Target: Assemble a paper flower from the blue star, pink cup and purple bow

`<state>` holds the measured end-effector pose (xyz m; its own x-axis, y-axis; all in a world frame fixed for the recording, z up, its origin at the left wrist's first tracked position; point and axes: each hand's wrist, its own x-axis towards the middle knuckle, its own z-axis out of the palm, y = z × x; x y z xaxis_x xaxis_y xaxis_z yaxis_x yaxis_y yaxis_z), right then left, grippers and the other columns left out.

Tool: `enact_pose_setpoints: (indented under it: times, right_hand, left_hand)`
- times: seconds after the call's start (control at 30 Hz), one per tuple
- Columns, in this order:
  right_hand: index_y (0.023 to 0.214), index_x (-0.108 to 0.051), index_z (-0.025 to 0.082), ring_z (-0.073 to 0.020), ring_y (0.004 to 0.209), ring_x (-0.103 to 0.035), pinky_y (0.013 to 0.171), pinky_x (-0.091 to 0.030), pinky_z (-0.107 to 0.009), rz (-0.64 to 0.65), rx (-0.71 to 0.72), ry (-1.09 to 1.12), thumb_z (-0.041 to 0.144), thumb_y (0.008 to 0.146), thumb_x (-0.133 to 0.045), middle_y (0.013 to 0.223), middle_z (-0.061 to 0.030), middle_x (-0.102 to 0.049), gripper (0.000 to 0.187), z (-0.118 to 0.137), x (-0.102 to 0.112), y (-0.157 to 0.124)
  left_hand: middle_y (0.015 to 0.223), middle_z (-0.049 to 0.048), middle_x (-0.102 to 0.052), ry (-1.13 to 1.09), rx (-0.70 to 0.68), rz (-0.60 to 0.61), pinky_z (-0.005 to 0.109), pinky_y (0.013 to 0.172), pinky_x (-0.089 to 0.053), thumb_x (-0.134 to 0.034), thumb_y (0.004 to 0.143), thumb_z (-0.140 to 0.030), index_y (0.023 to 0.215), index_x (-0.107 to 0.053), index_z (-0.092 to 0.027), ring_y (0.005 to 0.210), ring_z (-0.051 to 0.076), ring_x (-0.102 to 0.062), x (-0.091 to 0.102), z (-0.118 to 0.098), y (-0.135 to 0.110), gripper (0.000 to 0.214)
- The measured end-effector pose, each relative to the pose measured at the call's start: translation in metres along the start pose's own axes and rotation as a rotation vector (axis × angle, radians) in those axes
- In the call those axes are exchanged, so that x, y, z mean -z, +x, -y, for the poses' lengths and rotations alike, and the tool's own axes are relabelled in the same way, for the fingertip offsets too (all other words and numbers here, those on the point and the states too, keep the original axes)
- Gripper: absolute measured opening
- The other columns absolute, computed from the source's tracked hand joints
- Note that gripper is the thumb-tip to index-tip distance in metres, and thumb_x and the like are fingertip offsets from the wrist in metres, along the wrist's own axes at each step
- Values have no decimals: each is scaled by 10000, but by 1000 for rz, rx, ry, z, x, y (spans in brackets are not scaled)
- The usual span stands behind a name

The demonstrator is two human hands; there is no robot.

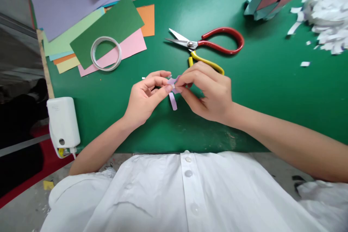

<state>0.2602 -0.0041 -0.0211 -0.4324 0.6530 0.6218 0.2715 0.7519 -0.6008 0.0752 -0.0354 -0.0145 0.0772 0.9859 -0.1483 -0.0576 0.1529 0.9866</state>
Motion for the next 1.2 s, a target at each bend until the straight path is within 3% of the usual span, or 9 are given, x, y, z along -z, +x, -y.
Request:
enact_pose_setpoints:
  times: [0.3,0.53,0.8,1.2]
  right_hand:
    - [922,-519,209,-155,733,-584,660,-529,-334,47,-25,-8,160,906,-536,825,-23,-608,54,1,-1,-3]
    - [893,-546,215,-153,706,-561,644,-507,-326,28,-18,-58,167,904,-550,797,-17,-605,49,0,-1,-2]
    - [934,-547,223,-170,736,-573,652,-512,-343,42,-4,-166,165,957,-481,827,-31,-591,91,-5,-6,-5]
    - [922,-514,220,-175,735,-542,665,-485,-359,95,-48,-49,221,952,-533,824,-28,-594,36,-3,-3,-3]
  left_hand:
    - [1186,84,-685,193,-68,-4,231,634,-544,-761,835,-422,812,-754,-212,950,163,-685,-5,-1,-5,211]
    - [1170,88,-700,180,-84,-16,204,580,-479,-748,851,-374,819,-754,-211,885,132,-670,-7,0,-4,166]
    - [1148,101,-687,187,-63,-63,228,632,-519,-779,804,-436,792,-732,-189,915,157,-678,-9,1,-4,252]
    - [1162,87,-705,154,-48,-59,221,566,-465,-761,826,-430,772,-728,-190,936,168,-672,-6,1,-2,248]
